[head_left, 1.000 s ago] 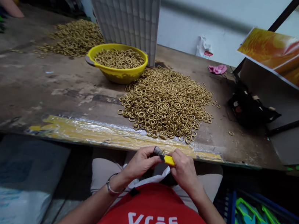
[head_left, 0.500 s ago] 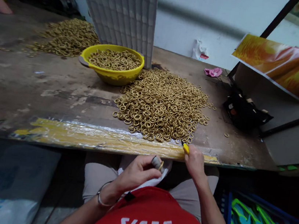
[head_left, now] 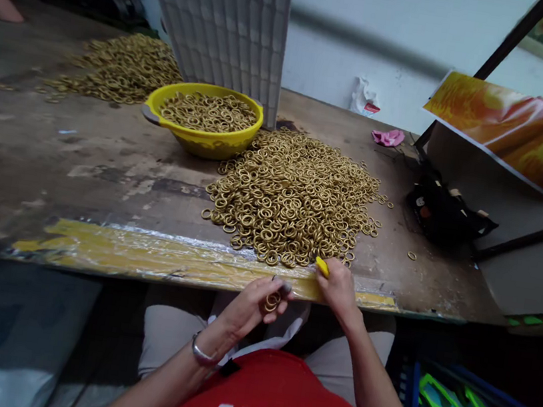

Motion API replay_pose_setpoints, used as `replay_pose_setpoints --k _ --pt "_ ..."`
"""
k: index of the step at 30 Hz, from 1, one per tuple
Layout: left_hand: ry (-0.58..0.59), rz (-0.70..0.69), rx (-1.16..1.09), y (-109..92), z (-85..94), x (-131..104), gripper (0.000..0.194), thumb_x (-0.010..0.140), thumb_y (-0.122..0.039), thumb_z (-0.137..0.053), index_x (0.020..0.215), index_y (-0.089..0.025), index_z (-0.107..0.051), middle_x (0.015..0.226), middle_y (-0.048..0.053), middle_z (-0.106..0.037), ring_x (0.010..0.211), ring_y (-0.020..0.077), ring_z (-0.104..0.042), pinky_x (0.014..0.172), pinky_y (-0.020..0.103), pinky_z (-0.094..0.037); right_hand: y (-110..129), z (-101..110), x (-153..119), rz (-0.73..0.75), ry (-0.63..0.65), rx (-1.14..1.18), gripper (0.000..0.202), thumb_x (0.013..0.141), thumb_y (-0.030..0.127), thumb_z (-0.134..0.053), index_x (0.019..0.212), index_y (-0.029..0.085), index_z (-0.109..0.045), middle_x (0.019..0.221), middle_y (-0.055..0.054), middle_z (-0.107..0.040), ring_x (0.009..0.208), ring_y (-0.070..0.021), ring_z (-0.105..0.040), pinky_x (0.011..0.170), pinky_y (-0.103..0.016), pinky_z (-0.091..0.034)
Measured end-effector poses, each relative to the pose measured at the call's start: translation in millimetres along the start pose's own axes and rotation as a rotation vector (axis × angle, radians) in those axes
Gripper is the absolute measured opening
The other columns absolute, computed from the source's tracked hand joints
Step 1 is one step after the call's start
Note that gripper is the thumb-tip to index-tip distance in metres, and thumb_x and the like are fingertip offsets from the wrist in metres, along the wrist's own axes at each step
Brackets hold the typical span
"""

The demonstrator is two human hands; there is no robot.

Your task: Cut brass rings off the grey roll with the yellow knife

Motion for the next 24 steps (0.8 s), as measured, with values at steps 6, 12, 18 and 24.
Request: replay_pose_setpoints --k 6,12,18,24 --pt "0.01 -0.023 0.019 0.1 -8.5 3.9 0.039 0.075 -0.046 -0.074 0.09 -0.015 -0.057 0.072 0.002 -0.064 0.042 0.004 -0.044 0.034 0.013 -0.022 26.8 9.9 -25.8 0.029 0.133 0.759 0.03 0.091 0.04 -0.052 0.071 0.019 -0.054 0.063 0.004 -0.043 0.058 -0.0102 -0.039 0.056 -0.023 -0.032" --pt "0.115 -0.013 -0.011 -6.8 -21.8 -7.3 0.04 0.071 -0.046 -0.078 0.085 -0.011 -0.063 0.075 0.004 -0.065 0.043 0.0032 -0.044 0.035 0.014 -0.025 46.6 14.4 -36.8 0.131 0.134 0.821 0.029 0.094 0.038 -0.05 0.074 0.018 -0.057 0.071 0.001 -0.049 0.066 -0.0114 -0.045 0.063 -0.024 -0.036" --pt "0.029 -0.026 0.046 -4.7 -20.5 -12.5 0.042 0.067 -0.048 -0.081 0.077 -0.012 -0.06 0.068 0.001 -0.058 0.048 0.0051 -0.044 0.039 0.014 -0.03 53.8 24.3 -49.3 0.283 0.011 0.493 0.013 0.089 0.016 -0.049 0.083 0.019 -0.06 0.077 -0.002 -0.057 0.073 -0.0145 -0.053 0.068 -0.025 -0.039" --pt "-0.026 -0.191 0.241 -5.1 -15.6 -10.1 0.034 0.079 -0.047 -0.07 0.077 -0.015 -0.056 0.057 -0.006 -0.045 0.045 0.0057 -0.036 0.041 0.017 -0.029 49.8 14.5 -61.8 0.259 0.047 0.066 0.036 0.071 -0.001 -0.047 0.097 0.018 -0.061 0.089 -0.005 -0.062 0.08 -0.0179 -0.057 0.071 -0.026 -0.042"
Point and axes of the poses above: each hand's wrist, its own x-axis towards the middle knuckle, its own z-axis out of the back of the hand, y = z × x, the point moved 5 cm from there along x, towards the middle knuckle
